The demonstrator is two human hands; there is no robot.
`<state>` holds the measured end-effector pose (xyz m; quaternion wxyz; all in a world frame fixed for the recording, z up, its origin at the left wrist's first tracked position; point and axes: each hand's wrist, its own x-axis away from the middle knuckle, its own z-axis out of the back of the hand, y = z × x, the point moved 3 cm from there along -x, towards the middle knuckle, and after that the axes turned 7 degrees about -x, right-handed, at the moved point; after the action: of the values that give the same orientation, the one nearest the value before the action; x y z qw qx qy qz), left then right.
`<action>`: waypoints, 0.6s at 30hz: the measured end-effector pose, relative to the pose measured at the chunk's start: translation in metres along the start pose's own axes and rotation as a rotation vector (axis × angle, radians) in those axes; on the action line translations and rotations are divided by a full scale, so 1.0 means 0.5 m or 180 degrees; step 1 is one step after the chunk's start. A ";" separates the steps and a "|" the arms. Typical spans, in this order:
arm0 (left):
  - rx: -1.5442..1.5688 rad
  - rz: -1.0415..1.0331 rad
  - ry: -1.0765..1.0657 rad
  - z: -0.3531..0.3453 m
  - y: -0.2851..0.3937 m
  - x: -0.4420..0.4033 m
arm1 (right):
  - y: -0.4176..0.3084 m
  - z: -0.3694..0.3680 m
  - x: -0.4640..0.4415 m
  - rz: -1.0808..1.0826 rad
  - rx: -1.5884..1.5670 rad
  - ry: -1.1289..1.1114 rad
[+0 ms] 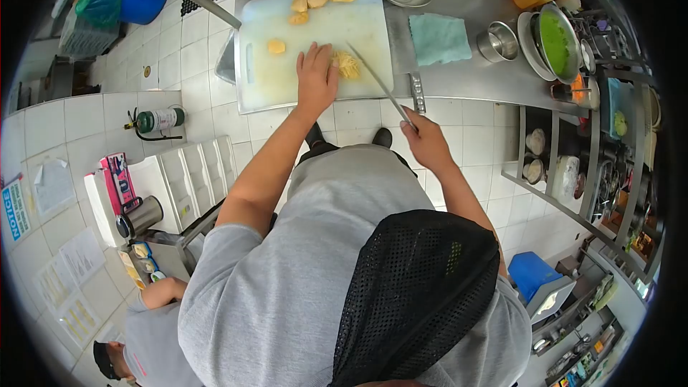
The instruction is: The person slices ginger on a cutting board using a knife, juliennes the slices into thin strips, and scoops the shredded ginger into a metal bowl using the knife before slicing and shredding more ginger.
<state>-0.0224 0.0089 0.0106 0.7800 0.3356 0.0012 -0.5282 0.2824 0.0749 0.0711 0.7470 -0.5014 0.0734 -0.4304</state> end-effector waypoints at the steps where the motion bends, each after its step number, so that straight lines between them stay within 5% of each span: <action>1: 0.0004 0.0019 -0.0005 -0.006 -0.001 -0.008 | 0.015 0.006 -0.003 -0.0010 0.0008 -0.0016; 3: 0.0619 0.0113 0.0349 -0.019 0.010 -0.023 | 0.044 0.013 -0.013 -0.0228 -0.0464 -0.0129; 8: 0.0135 0.0199 0.0370 -0.057 0.091 -0.022 | 0.062 -0.038 -0.024 -0.0800 -0.2142 -0.0661; 18: 0.0180 0.0884 0.1039 -0.091 0.094 -0.027 | 0.006 -0.141 -0.063 -0.0721 -0.1994 -0.0854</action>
<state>0.0264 0.0541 0.0044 0.8250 0.4354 0.0665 -0.3541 0.2262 0.0494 0.0242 0.5076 -0.7630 0.0470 -0.3974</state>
